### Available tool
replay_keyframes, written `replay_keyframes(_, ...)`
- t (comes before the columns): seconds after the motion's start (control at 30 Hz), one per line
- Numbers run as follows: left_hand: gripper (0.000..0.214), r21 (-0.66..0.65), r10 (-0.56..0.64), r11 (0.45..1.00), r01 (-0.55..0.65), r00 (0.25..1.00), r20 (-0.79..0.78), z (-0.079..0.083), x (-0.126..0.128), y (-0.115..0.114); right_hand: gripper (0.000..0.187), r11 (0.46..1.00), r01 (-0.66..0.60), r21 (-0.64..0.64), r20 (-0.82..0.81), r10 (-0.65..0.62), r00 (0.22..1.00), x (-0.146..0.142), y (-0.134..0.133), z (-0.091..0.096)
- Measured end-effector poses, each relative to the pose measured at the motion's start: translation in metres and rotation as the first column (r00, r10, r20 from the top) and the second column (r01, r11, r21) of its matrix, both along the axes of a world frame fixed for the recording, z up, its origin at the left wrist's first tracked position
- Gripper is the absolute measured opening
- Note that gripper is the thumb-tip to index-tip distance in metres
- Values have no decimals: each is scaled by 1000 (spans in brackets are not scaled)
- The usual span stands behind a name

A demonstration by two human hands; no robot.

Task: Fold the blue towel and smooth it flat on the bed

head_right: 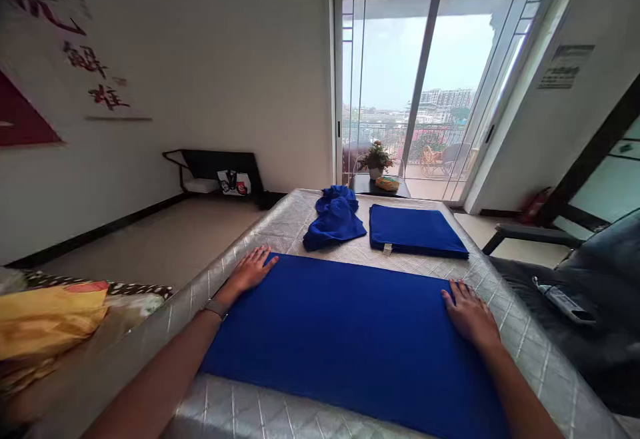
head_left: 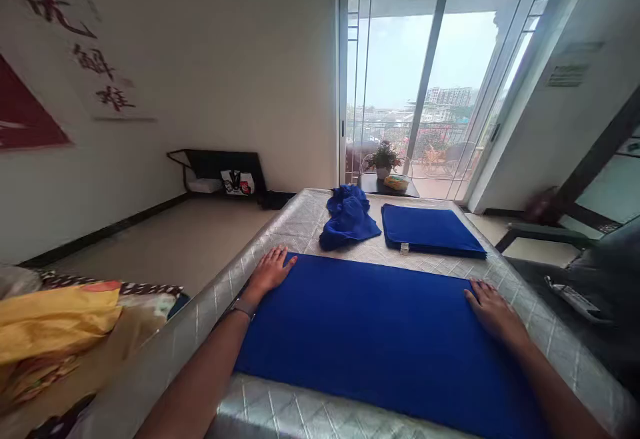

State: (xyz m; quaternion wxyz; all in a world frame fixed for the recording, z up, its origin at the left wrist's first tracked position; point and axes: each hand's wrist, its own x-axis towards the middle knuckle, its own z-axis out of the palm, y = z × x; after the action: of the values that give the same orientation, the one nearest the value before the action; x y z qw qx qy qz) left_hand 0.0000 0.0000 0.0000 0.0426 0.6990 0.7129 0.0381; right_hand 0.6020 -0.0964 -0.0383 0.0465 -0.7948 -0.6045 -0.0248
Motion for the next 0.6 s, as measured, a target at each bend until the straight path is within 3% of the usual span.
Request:
replay_keyframes(0.43, 83, 7, 5, 1000, -6, 999, 42, -7, -4, 8, 70, 1000, -9, 10, 59, 8, 998, 6, -2, -2)
replay_keyframes(0.6, 81, 38, -1, 999, -1, 999, 47, -10, -5, 7, 60, 994, 92, -53, 234, -77, 969, -8, -3, 21)
